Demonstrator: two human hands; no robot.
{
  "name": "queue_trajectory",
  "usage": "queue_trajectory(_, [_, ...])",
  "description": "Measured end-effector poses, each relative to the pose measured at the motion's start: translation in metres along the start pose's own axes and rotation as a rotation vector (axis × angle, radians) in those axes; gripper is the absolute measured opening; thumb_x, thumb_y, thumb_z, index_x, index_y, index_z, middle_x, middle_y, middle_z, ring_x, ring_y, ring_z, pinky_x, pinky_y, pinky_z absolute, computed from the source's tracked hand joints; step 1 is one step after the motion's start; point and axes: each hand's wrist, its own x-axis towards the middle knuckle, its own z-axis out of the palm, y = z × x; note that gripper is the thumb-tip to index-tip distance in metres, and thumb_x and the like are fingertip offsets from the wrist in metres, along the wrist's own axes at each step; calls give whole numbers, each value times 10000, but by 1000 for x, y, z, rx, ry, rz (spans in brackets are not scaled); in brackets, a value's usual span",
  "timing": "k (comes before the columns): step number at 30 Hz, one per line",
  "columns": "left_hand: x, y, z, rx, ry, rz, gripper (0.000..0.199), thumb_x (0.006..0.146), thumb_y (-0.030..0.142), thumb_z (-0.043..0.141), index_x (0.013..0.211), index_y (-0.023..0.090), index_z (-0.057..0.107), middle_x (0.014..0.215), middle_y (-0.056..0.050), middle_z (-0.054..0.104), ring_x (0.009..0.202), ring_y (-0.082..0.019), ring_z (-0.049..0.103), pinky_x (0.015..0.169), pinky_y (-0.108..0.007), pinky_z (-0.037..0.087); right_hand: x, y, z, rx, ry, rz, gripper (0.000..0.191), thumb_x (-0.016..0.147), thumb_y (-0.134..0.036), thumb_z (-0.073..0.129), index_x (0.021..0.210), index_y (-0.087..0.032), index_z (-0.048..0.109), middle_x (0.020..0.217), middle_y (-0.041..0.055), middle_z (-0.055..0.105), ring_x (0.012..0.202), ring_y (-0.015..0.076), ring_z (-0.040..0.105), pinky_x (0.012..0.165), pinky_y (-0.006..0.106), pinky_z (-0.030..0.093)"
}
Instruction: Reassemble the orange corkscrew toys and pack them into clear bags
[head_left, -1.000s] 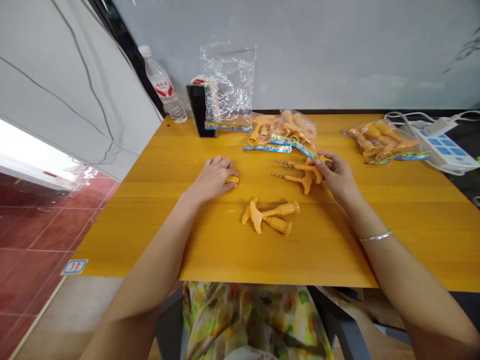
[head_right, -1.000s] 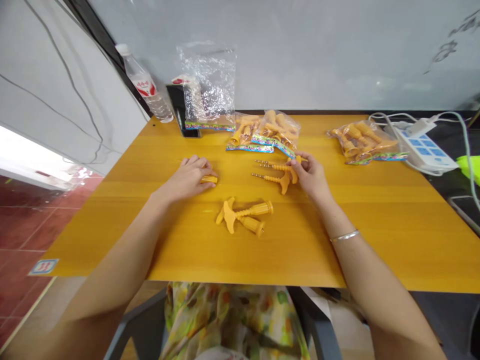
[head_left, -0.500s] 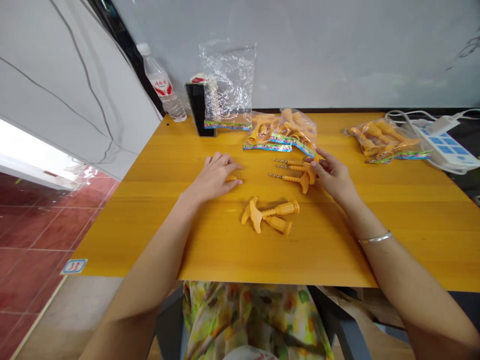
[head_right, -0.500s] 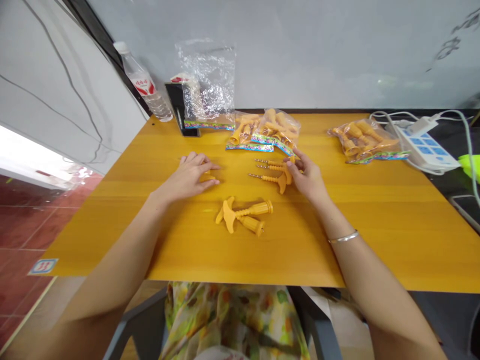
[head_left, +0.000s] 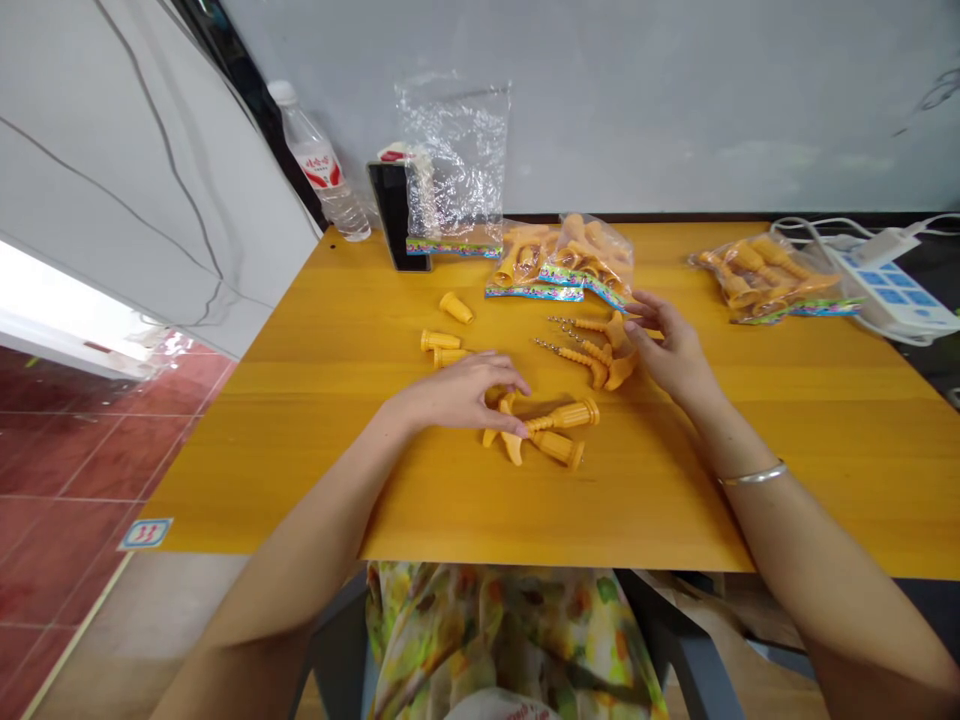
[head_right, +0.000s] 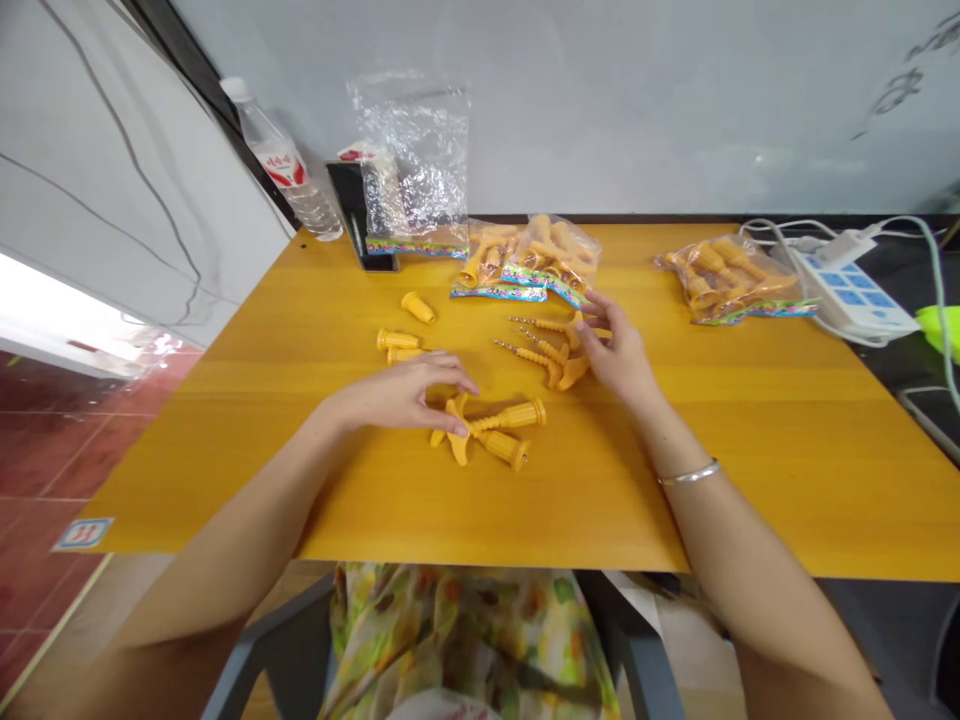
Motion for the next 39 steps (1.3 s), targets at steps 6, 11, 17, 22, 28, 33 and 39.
queue_trajectory(6, [0, -2, 0, -71, -92, -57, 359, 812, 489, 723, 1024, 201, 706, 984, -31, 606, 814, -150, 609, 752, -261, 452, -2, -7, 2, 22, 22, -45, 415, 855, -434, 664, 1241, -292, 610, 1214, 86, 669, 1063, 241, 651, 829, 407, 588])
queue_trajectory(11, [-1, -5, -1, -116, -109, -55, 328, 794, 479, 737, 957, 195, 720, 916, -18, 590, 728, -125, 588, 680, -241, 439, -6, -16, 3, 12, -9, -86, 391, 885, -496, 630, 1212, -281, 619, 1246, 86, 657, 1106, 253, 635, 904, 456, 565])
queue_trajectory(17, [3, 2, 9, -19, -37, -11, 402, 787, 557, 730, 993, 211, 741, 1045, -50, 576, 980, -200, 581, 880, -305, 437, -17, -36, 7, -91, -71, -226, 306, 938, -456, 569, 1180, -284, 642, 1221, 84, 662, 1143, 270, 620, 985, 515, 515])
queue_trajectory(22, [10, 8, 22, 31, -33, 78, 250, 841, 435, 717, 935, 207, 757, 1015, -57, 600, 990, -215, 548, 921, -351, 424, -25, -47, 11, -152, -114, -382, 254, 955, -408, 556, 1173, -313, 644, 1187, 70, 673, 1156, 274, 606, 1047, 539, 468])
queue_trajectory(28, [8, 10, 13, -62, 325, 112, 191, 895, 387, 670, 1006, 269, 770, 1176, -73, 590, 1129, -236, 499, 1042, -421, 391, -28, -54, 10, 114, -106, -146, 307, 933, -476, 593, 1187, -308, 635, 1237, 60, 660, 1146, 240, 630, 1025, 467, 514])
queue_trajectory(33, [10, 23, 17, -117, 432, 250, 152, 897, 325, 670, 995, 310, 785, 1480, -53, 448, 1348, -272, 382, 1155, -493, 300, -43, -75, 19, 399, -511, 74, 390, 940, -498, 578, 1285, -314, 587, 1246, 59, 677, 1115, 225, 662, 995, 456, 535])
queue_trajectory(39, [14, 29, 30, -177, 360, 288, 167, 915, 369, 642, 997, 323, 781, 1537, -34, 412, 1397, -269, 365, 1183, -516, 282, -60, -97, 29, 479, -695, 66, 310, 930, -495, 599, 1172, -312, 663, 1034, 21, 695, 940, 166, 673, 807, 324, 572])
